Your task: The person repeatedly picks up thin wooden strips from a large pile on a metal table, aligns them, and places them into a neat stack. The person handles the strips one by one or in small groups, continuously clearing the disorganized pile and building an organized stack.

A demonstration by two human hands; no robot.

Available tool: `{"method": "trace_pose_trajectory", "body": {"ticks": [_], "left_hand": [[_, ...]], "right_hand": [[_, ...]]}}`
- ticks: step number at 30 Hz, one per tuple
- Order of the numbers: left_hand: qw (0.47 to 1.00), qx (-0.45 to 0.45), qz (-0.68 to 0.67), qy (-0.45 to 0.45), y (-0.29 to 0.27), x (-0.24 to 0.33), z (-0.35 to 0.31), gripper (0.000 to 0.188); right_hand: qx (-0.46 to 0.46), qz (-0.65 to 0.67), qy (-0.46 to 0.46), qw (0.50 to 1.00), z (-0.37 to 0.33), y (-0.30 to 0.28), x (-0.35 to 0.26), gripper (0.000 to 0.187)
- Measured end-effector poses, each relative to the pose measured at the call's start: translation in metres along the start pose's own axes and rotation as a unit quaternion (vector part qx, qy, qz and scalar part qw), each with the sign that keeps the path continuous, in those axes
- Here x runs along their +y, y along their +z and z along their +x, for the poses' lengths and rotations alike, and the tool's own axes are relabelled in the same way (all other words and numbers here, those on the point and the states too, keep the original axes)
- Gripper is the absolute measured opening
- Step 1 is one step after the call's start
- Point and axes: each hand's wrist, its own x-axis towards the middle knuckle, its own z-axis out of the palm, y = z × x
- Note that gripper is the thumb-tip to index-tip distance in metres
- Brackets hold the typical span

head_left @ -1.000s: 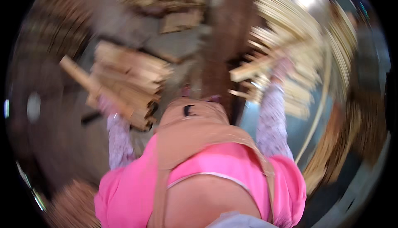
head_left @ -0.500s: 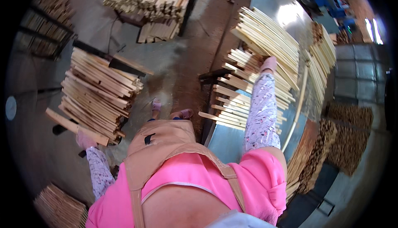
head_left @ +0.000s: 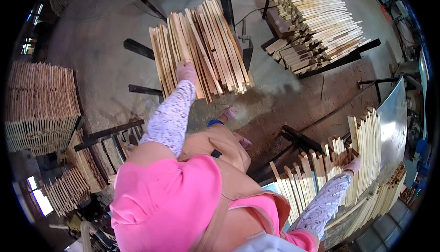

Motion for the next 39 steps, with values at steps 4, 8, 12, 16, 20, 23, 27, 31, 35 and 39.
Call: {"method": "trace_pose_trajectory", "body": {"ticks": [4, 8, 12, 16, 20, 23, 27, 31, 35, 39], "left_hand": [[0.998, -0.03, 0.046, -0.029, 0.062, 0.023, -0.014, 0.061], [0.896, -0.05, 0.223, 0.38, 0.101, -0.047, 0.038, 0.041], [0.89, -0.261, 0.189, 0.323, 0.06, 0.012, 0.049, 0.043], [0.956, -0.282, 0.048, 0.07, 0.055, 0.039, 0.029, 0.075], [0.964, -0.169, 0.193, 0.074, 0.048, 0.036, 0.062, 0.084], [0.975, -0.147, 0.16, -0.041, 0.056, 0.052, 0.064, 0.085], [0.935, -0.122, 0.245, 0.226, 0.043, 0.023, 0.132, 0.081], [0.89, -0.21, 0.249, 0.318, 0.035, 0.007, 0.141, 0.074], [0.893, -0.079, 0.374, 0.238, 0.043, 0.05, 0.068, 0.066], [0.946, -0.125, 0.085, 0.288, 0.073, 0.098, -0.033, 0.064]], "right_hand": [[0.005, -0.029, -0.061, 0.998, -0.062, 0.008, 0.012, 0.054], [0.033, -0.059, -0.107, 0.992, -0.112, -0.056, 0.058, 0.057], [0.08, -0.009, -0.078, 0.994, -0.179, -0.092, 0.134, 0.059], [0.207, -0.092, -0.084, 0.97, -0.25, -0.145, 0.223, 0.065], [0.274, 0.021, 0.031, 0.961, -0.323, -0.183, 0.279, 0.068], [0.253, 0.114, 0.199, 0.94, -0.354, -0.184, 0.33, 0.054], [0.2, 0.122, 0.241, 0.942, -0.343, -0.124, 0.283, 0.044], [0.185, 0.102, 0.199, 0.957, -0.325, -0.124, 0.302, 0.05], [0.209, 0.133, 0.155, 0.956, -0.302, -0.11, 0.285, 0.043], [0.184, 0.077, 0.121, 0.972, -0.285, -0.115, 0.253, 0.045]]}}
